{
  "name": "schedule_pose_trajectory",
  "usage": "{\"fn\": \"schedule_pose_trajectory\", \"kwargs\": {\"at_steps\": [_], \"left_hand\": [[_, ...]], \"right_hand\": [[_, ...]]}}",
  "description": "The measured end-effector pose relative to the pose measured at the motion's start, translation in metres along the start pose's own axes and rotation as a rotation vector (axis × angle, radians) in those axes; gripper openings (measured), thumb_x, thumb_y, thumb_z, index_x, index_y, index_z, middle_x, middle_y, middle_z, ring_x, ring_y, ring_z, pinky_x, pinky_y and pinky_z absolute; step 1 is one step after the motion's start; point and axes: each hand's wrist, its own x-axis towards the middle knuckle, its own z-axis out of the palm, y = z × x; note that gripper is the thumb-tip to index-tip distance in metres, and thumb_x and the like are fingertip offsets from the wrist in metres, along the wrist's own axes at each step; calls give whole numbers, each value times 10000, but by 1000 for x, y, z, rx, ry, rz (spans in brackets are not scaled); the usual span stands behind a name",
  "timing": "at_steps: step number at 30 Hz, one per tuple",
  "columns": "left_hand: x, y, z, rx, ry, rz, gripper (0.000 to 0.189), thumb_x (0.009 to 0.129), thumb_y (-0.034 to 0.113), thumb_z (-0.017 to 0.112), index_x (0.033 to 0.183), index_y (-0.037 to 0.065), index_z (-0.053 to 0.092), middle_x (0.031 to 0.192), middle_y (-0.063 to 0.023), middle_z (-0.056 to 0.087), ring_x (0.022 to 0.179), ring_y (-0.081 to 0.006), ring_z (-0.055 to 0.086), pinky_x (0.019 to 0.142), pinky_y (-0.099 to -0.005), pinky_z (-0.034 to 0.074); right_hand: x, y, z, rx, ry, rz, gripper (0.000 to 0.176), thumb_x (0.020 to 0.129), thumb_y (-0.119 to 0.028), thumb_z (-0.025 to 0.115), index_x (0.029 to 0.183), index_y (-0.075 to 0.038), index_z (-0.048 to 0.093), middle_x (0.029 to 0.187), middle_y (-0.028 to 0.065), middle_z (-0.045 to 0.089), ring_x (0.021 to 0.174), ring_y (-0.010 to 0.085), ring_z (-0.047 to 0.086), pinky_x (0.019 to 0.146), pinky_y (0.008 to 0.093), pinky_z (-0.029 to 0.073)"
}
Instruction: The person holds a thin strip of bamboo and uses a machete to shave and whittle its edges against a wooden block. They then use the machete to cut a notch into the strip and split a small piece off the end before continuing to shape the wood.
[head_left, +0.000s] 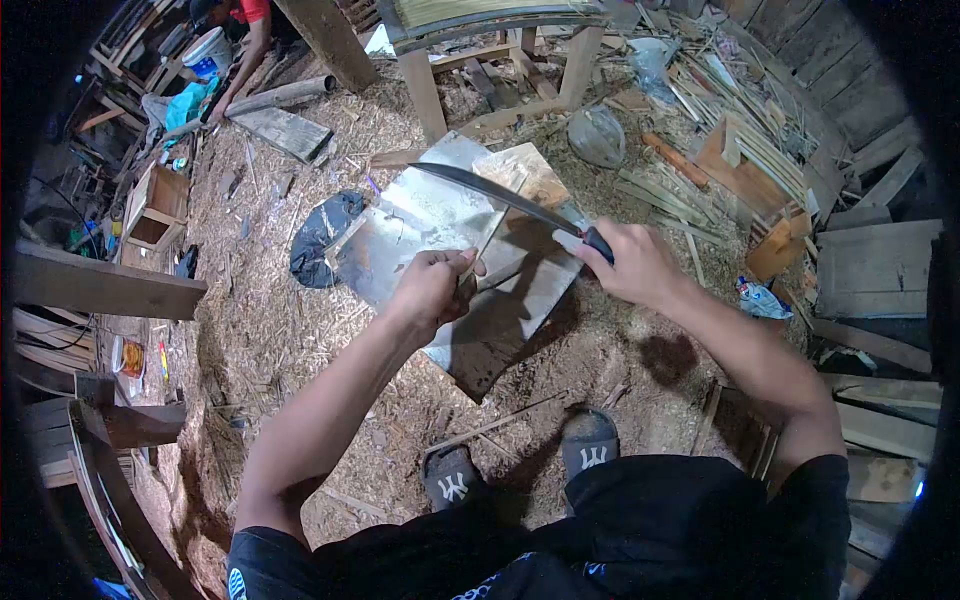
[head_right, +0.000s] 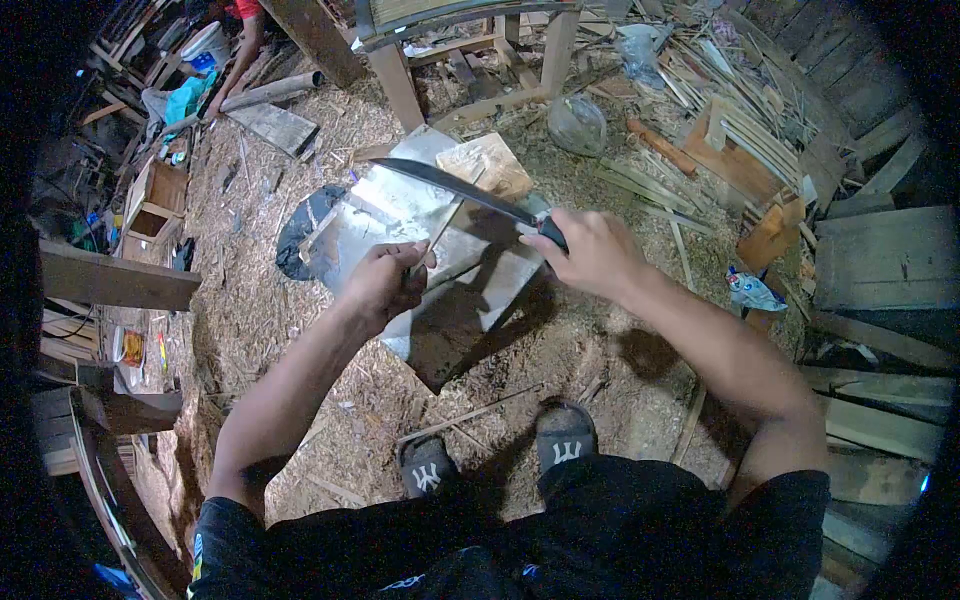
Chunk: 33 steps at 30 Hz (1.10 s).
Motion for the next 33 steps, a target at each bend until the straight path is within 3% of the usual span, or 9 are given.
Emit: {"fn": "schedule_pose_trajectory", "kwargs": {"at_steps": [3, 7, 15, 17, 18, 25, 26, 30, 33], "left_hand": [[-2, 3, -2, -9, -27, 24, 314, 1055, 256, 507, 876, 24, 621, 529, 16, 425, 393, -93, 295, 379, -285, 211], [-4, 0, -2, 151, 44, 164, 336, 1059, 251, 503, 854, 12, 619, 526, 24, 428, 390, -79, 308, 377, -278, 192], [-20, 2, 1, 151, 87, 176, 334, 1054, 289, 518, 866, 31, 616, 531, 33, 421, 379, -78, 295, 371, -270, 198], [-18, 0, 1, 184, 104, 184, 338, 1056, 283, 512, 859, 31, 620, 532, 31, 421, 384, -76, 300, 372, -269, 196], [-17, -1, 0, 224, 100, 222, 342, 1056, 284, 512, 855, 31, 625, 534, 27, 430, 387, -75, 307, 374, -270, 199], [-31, -5, 4, 339, 125, 320, 354, 1054, 287, 513, 845, 33, 643, 529, 28, 457, 415, -63, 337, 396, -270, 208], [-33, 0, 2, 388, 138, 345, 353, 1057, 276, 508, 837, 35, 643, 523, 35, 451, 429, -59, 342, 407, -269, 212], [-31, -6, 1, 432, 177, 371, 351, 1060, 242, 499, 825, 27, 646, 525, 33, 447, 449, -59, 341, 431, -270, 229], [-33, -3, 2, 604, 216, 409, 383, 1029, 226, 531, 768, -22, 661, 536, -44, 537, 502, -94, 474, 485, -320, 367]], "right_hand": [[-1, -11, -2, 73, -6, 89, 436, 963, -463, 608, 928, -28, 604, 708, 185, 682, 622, 393, 697, 573, 475, 560], [-2, -23, -8, -9, 7, -58, 448, 958, -474, 606, 928, -27, 602, 750, 181, 695, 676, 397, 705, 574, 485, 559], [8, -21, -10, -7, 88, -165, 336, 940, -377, 676, 936, -48, 609, 736, 151, 687, 572, 320, 697, 482, 419, 554], [9, -20, -11, -51, 20, -14, 338, 947, -376, 670, 927, -45, 603, 708, 137, 683, 571, 311, 700, 491, 423, 561], [6, -21, -4, -26, 141, -171, 349, 946, -381, 673, 919, -41, 600, 663, 124, 672, 571, 304, 701, 489, 422, 556], [5, -20, -21, 42, 115, 0, 336, 930, -360, 688, 907, -41, 585, 689, 185, 658, 592, 379, 681, 535, 454, 544], [-1, -27, -18, -32, 219, -193, 330, 931, -359, 685, 895, -46, 587, 664, 172, 652, 584, 365, 680, 524, 444, 532], [8, -26, -20, -35, 66, 91, 333, 922, -360, 700, 930, -39, 609, 753, 171, 682, 623, 351, 690, 549, 438, 541], [1, -28, -26, 38, 52, -39, 339, 921, -363, 697, 937, -36, 607, 773, 178, 684, 650, 362, 696, 556, 441, 545]]}}
